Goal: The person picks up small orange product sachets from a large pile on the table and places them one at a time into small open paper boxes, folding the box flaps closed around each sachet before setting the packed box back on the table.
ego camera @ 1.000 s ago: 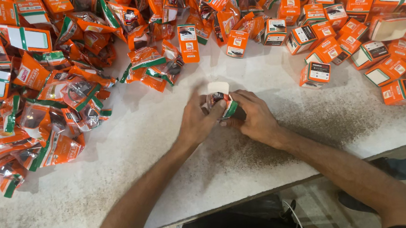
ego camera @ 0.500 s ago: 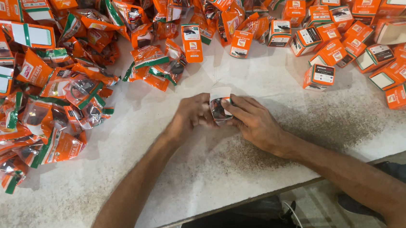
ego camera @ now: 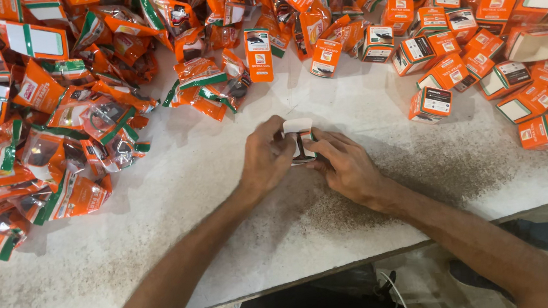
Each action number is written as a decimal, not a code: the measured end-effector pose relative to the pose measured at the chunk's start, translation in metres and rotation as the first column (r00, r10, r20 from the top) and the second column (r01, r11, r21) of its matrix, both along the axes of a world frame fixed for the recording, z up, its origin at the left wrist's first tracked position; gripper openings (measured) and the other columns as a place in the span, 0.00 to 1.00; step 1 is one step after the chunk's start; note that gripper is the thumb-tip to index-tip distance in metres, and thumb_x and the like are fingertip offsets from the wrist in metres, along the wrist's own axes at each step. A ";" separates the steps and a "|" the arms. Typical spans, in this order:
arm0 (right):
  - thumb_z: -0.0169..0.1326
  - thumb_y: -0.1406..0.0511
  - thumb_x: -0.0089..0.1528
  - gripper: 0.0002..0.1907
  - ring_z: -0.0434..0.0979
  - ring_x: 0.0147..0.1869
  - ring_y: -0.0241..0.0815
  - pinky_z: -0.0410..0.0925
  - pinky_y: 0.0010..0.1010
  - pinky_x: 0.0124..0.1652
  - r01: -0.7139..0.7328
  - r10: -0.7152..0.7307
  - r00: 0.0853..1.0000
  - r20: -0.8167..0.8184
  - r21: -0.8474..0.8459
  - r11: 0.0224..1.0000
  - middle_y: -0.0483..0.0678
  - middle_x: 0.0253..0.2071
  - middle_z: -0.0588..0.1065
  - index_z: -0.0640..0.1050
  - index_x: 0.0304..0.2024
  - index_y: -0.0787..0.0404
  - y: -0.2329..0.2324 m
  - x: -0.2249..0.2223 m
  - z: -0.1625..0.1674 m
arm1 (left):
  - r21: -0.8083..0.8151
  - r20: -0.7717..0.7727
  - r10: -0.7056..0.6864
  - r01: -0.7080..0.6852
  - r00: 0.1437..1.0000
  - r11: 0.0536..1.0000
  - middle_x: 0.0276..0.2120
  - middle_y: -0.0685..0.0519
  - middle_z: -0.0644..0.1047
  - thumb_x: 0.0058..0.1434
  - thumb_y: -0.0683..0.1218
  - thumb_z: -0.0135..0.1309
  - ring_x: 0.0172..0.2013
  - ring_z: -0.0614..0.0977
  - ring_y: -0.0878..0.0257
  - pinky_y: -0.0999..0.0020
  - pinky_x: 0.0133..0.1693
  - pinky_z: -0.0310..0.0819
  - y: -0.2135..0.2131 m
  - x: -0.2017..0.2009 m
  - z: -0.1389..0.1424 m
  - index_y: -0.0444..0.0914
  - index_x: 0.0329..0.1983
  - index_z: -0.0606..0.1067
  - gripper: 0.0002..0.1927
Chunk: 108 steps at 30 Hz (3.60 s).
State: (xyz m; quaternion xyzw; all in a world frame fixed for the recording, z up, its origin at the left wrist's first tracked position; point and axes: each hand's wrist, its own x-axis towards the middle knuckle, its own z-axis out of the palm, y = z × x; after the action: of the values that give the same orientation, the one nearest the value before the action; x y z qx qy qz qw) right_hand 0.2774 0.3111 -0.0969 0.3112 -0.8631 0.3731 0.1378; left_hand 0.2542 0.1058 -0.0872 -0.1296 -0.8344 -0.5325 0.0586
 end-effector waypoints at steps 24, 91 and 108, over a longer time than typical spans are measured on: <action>0.59 0.66 0.63 0.12 0.78 0.62 0.56 0.72 0.43 0.59 0.087 -0.088 0.996 -0.018 -0.064 0.994 0.57 0.63 0.74 0.77 0.48 0.59 0.013 -0.010 0.014 | -0.501 -0.432 -0.413 0.168 0.802 0.849 0.68 0.45 0.66 0.62 0.44 0.61 0.68 0.66 0.45 0.41 0.69 0.56 -0.028 -0.016 0.010 0.39 0.58 0.74 0.20; 0.67 0.66 0.55 0.30 0.76 0.62 0.54 0.72 0.42 0.57 -0.008 0.012 0.998 0.054 -0.087 0.996 0.54 0.56 0.76 0.74 0.59 0.63 -0.002 -0.005 0.018 | 0.500 0.374 -0.309 0.091 0.874 0.861 0.25 0.55 0.73 0.59 0.42 0.53 0.24 0.73 0.71 0.70 0.26 0.72 -0.008 -0.019 -0.014 0.35 0.36 0.73 0.05; 0.63 0.67 0.58 0.30 0.77 0.62 0.60 0.73 0.44 0.54 0.084 -0.046 0.959 0.281 -0.127 0.988 0.56 0.58 0.75 0.63 0.57 0.62 0.004 0.000 0.002 | -0.191 -0.366 -0.405 0.358 0.838 0.914 0.60 0.41 0.75 0.59 0.39 0.63 0.64 0.74 0.41 0.53 0.65 0.70 -0.012 0.010 0.017 0.32 0.57 0.74 0.22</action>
State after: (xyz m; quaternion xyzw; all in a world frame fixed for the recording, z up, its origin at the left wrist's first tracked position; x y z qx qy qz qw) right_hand 0.2776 0.3153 -0.0946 0.2170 -0.8557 0.4672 0.0489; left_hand 0.2643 0.0940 -0.0705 -0.4019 -0.7914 -0.4467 0.1121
